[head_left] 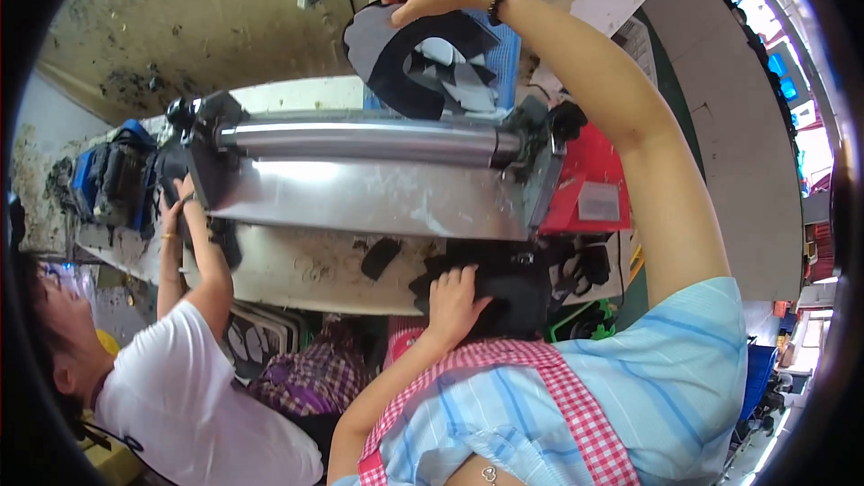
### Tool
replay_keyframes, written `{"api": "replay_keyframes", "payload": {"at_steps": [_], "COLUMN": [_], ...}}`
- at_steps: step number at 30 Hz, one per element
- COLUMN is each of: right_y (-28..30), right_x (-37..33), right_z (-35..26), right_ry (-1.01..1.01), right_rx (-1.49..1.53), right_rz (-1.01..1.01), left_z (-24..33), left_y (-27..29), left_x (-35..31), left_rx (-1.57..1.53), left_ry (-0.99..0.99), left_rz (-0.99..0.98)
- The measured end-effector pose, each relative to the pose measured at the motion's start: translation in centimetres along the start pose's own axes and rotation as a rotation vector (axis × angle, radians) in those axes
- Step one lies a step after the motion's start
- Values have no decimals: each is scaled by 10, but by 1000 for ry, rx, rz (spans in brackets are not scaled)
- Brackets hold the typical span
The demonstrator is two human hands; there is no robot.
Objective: Feeding shoe components through a gluing machine to apply adhesive for assembly.
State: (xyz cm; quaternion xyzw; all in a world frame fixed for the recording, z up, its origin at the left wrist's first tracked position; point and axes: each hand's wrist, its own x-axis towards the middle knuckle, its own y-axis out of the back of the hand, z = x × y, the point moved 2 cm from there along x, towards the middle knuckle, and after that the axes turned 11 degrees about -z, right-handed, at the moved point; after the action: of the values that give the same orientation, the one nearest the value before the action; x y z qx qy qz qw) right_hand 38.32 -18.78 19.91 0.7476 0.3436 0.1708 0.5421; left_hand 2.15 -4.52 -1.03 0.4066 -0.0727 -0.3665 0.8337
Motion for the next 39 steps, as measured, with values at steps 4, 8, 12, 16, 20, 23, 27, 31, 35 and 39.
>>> {"api": "replay_keyframes", "payload": {"at_steps": [4,8,12,16,20,23,27,31,35,39], "right_y": [18,8,20,25,2,-22,-54,-98,-158,-111], "right_x": [-15,-58,-68,-96,-142,-146,-124,-32,-4,-23], "right_z": [74,168,122,15,-62,-72,-77,-63,-8,-3], "right_ry": [30,-691,-406,-169,354,-107,-130,-343,-267,-234], "right_rx": [247,-148,-189,-25,-120,40,-119,187,392,119], "right_rz": [219,622,443,274,523,159,34,-384,-157,67], "left_z": [0,4,10,-29,-16,-48,-42,-69,-73,-57], "left_y": [11,4,15,-14,114,124,130,151,170,181], "left_x": [-1,-2,-12,-42,-50,-42,-42,16,6,-17], "left_rx": [-73,-32,27,-671,-1205,-1285,-1349,-1345,-1067,-1082], "left_ry": [112,82,-316,-257,59,247,275,306,398,234], "left_rz": [24,34,297,-63,220,416,507,615,427,250]}}
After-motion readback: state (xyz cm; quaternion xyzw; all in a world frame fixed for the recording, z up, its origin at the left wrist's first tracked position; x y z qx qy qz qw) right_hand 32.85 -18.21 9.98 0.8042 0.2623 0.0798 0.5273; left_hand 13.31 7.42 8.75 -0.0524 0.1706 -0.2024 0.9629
